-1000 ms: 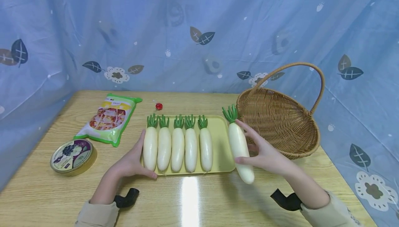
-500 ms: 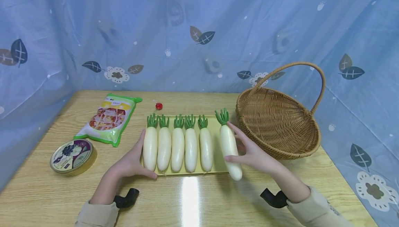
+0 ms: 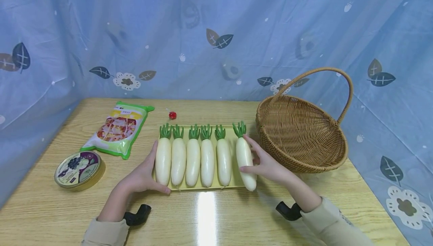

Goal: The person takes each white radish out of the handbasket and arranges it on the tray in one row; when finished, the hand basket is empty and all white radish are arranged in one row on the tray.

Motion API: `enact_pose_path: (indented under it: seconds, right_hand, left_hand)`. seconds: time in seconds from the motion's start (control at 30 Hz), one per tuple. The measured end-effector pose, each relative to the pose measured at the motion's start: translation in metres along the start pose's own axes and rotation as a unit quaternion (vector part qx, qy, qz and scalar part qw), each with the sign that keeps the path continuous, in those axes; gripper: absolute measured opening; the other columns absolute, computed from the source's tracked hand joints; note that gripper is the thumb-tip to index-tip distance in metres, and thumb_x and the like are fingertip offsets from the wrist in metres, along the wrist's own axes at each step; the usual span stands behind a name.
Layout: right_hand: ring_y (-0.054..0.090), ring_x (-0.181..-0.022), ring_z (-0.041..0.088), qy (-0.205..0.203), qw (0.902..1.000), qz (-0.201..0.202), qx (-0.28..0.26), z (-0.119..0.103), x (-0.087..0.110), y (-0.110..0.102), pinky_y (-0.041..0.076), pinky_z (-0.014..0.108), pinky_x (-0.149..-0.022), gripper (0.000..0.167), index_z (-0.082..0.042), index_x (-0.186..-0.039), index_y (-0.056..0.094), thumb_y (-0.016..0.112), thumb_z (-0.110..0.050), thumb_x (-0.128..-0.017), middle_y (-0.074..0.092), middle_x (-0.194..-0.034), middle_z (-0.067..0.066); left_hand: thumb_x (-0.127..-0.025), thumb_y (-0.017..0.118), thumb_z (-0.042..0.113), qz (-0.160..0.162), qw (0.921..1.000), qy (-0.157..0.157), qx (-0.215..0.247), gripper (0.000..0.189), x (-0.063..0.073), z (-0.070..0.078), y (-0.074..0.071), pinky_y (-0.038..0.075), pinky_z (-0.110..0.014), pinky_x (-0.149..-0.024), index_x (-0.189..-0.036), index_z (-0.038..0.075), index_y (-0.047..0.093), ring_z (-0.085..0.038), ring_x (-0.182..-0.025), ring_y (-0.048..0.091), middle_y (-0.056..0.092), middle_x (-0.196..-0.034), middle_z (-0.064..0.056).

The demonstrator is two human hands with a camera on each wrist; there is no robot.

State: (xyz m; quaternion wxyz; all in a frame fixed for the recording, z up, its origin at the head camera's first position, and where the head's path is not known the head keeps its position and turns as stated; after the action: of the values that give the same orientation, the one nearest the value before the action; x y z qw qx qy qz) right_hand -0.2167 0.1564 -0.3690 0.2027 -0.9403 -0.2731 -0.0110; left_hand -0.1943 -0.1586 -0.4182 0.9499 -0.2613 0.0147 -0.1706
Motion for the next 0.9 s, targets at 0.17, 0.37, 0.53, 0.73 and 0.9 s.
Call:
enact_pose_path:
  seconds: [0.17, 0.37, 0.53, 0.73, 0.9]
  right_hand:
    - [0.059, -0.083, 0.026, 0.025, 0.9997, -0.003, -0.008, 0.012, -0.007, 0.003, 0.052, 0.038, -0.068, 0.094, -0.024, -0.148, 0.006, 0.071, -0.014, -0.080, 0.030, -0.132, 0.027]
    - [0.058, -0.087, 0.030, 0.032, 0.9994, -0.004, -0.016, 0.018, -0.012, 0.007, 0.053, 0.040, -0.068, 0.094, -0.021, -0.148, 0.006, 0.070, -0.013, -0.080, 0.026, -0.131, 0.029]
    - [0.057, -0.095, 0.035, 0.034, 0.9993, -0.007, -0.011, 0.022, -0.016, 0.010, 0.053, 0.040, -0.071, 0.095, -0.018, -0.148, 0.005, 0.070, -0.011, -0.080, 0.025, -0.131, 0.032]
    - [0.052, -0.104, 0.040, 0.047, 0.9989, -0.004, 0.003, 0.026, -0.022, 0.009, 0.052, 0.041, -0.076, 0.095, -0.019, -0.148, 0.006, 0.071, -0.013, -0.079, 0.021, -0.136, 0.032]
    - [0.042, -0.115, 0.042, 0.053, 0.9984, 0.015, 0.012, 0.029, -0.025, 0.005, 0.049, 0.042, -0.080, 0.095, -0.018, -0.148, 0.009, 0.073, -0.018, -0.078, 0.024, -0.137, 0.029]
  left_hand:
    - [-0.048, 0.091, 0.026, -0.004, 1.0000, 0.000, 0.008, 0.149, 0.001, 0.000, 0.000, 0.004, -0.059, -0.105, -0.142, 0.014, -0.024, -0.041, -0.134, -0.004, -0.012, -0.149, -0.024]
    - [-0.048, 0.091, 0.027, -0.006, 0.9999, -0.006, 0.009, 0.149, 0.000, -0.002, 0.001, 0.003, -0.057, -0.105, -0.141, 0.014, -0.025, -0.039, -0.135, -0.005, -0.013, -0.149, -0.023]
    - [-0.048, 0.091, 0.026, -0.008, 0.9998, -0.007, 0.016, 0.149, 0.000, -0.002, 0.001, 0.002, -0.058, -0.105, -0.141, 0.014, -0.025, -0.039, -0.135, -0.006, -0.013, -0.149, -0.023]
    - [-0.049, 0.090, 0.022, -0.009, 0.9997, -0.007, 0.023, 0.148, 0.001, 0.000, 0.000, 0.002, -0.059, -0.104, -0.141, 0.011, -0.024, -0.040, -0.134, -0.008, -0.014, -0.148, -0.023]
    - [-0.049, 0.090, 0.023, -0.010, 0.9997, -0.010, 0.020, 0.148, 0.000, 0.000, 0.001, 0.002, -0.058, -0.105, -0.141, 0.011, -0.025, -0.040, -0.134, -0.007, -0.014, -0.148, -0.023]
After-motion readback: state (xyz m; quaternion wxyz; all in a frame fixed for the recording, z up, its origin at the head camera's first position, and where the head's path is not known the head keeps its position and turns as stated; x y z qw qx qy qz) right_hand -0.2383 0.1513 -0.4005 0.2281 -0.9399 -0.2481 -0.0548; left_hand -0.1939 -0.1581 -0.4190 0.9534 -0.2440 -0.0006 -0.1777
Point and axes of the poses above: each hand's wrist, its own x-axis away from the middle knuckle, its own y-axis out of the palm, z = x × y, the point moved 7 cm from there along -x, towards the middle knuckle
